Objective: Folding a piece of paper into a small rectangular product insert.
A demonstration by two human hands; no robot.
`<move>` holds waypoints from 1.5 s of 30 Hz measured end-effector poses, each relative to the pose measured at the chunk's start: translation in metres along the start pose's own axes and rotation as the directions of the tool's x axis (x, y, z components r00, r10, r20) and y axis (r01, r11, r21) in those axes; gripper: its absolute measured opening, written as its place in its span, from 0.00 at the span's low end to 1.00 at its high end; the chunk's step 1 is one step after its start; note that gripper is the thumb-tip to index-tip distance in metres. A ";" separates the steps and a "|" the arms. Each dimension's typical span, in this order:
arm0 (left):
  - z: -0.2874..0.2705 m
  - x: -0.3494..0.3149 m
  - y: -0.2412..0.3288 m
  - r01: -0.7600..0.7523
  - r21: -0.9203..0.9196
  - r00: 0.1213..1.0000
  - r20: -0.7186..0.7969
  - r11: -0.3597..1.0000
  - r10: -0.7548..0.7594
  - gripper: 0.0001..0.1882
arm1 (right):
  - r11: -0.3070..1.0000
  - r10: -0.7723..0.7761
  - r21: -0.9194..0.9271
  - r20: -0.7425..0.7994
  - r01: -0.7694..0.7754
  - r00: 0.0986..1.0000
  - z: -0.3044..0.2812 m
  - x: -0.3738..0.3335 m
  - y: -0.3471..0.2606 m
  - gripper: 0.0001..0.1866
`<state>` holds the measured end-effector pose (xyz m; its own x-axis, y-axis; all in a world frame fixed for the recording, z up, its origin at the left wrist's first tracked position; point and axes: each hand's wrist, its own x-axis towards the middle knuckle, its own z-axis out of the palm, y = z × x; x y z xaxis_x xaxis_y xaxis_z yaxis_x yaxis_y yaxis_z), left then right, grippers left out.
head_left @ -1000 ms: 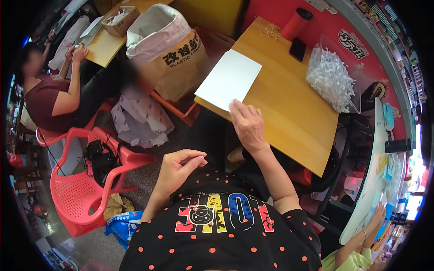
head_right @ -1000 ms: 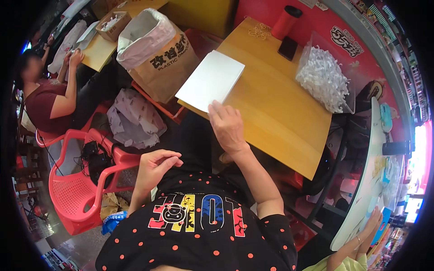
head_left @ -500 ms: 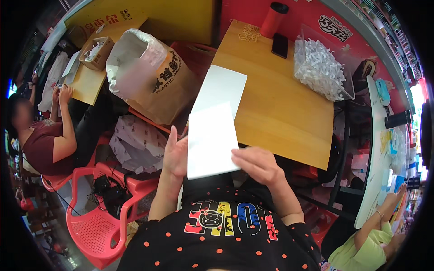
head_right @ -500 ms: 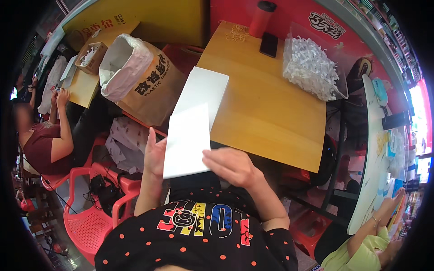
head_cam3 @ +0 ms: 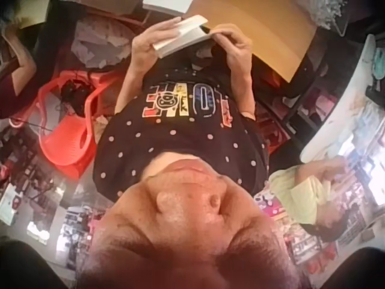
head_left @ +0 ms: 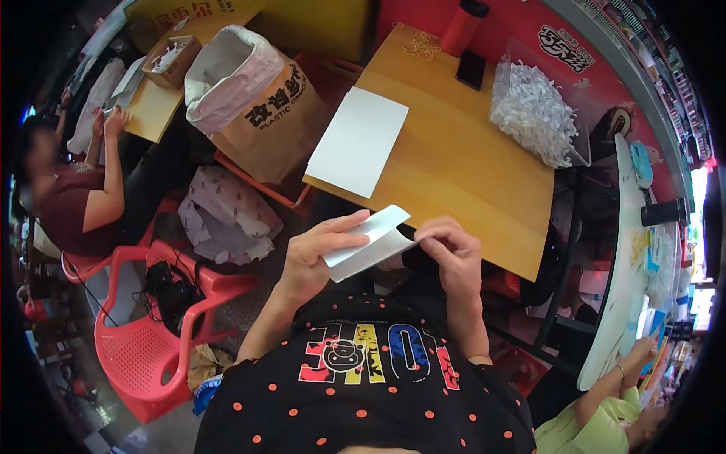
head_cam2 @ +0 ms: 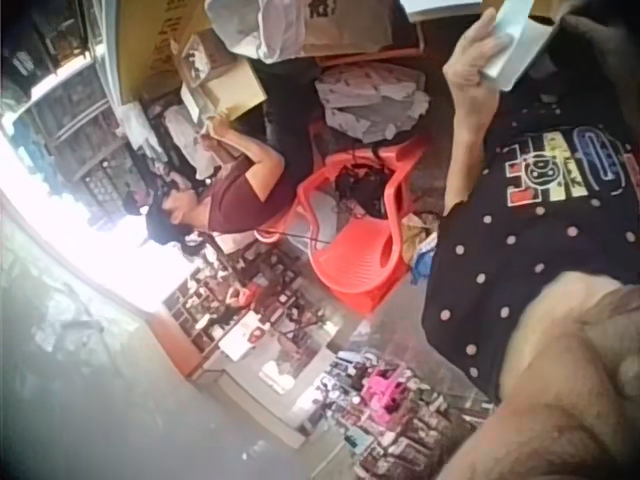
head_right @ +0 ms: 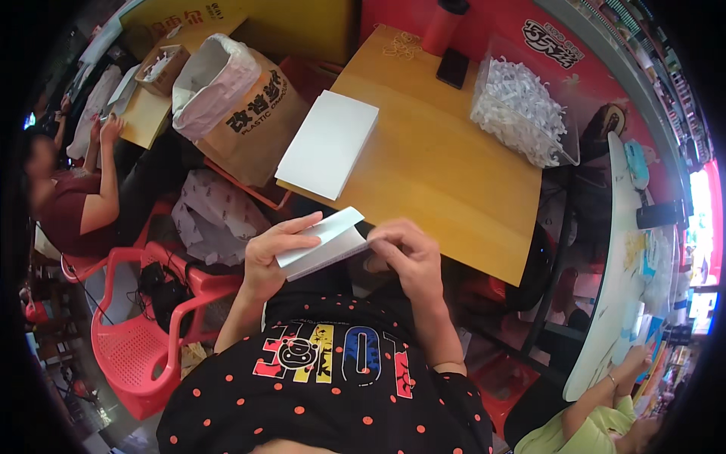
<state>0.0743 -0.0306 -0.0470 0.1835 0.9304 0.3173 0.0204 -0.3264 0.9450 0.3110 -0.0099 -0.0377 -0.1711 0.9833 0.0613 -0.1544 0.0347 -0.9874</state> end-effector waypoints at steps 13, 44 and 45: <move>0.022 0.008 0.017 -0.394 0.523 0.909 0.342 0.756 0.238 0.14 | 0.969 0.125 0.221 -0.072 -0.106 0.990 -0.016 -0.003 0.049 0.05; 0.043 -0.033 -0.003 0.400 -0.451 0.865 -0.102 0.798 -0.491 0.12 | 0.965 0.091 0.258 -0.188 -0.041 0.978 -0.007 -0.024 0.040 0.05; 0.043 -0.032 -0.005 0.415 -0.463 0.854 -0.097 0.783 -0.511 0.12 | 0.952 0.125 0.297 -0.177 -0.069 0.976 -0.004 -0.021 0.035 0.06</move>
<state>0.1102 -0.0658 -0.0656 0.0506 0.9777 -0.2040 -0.3629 0.2083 0.9082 0.3135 -0.0283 -0.0738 -0.0143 0.9959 -0.0898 -0.4241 -0.0873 -0.9014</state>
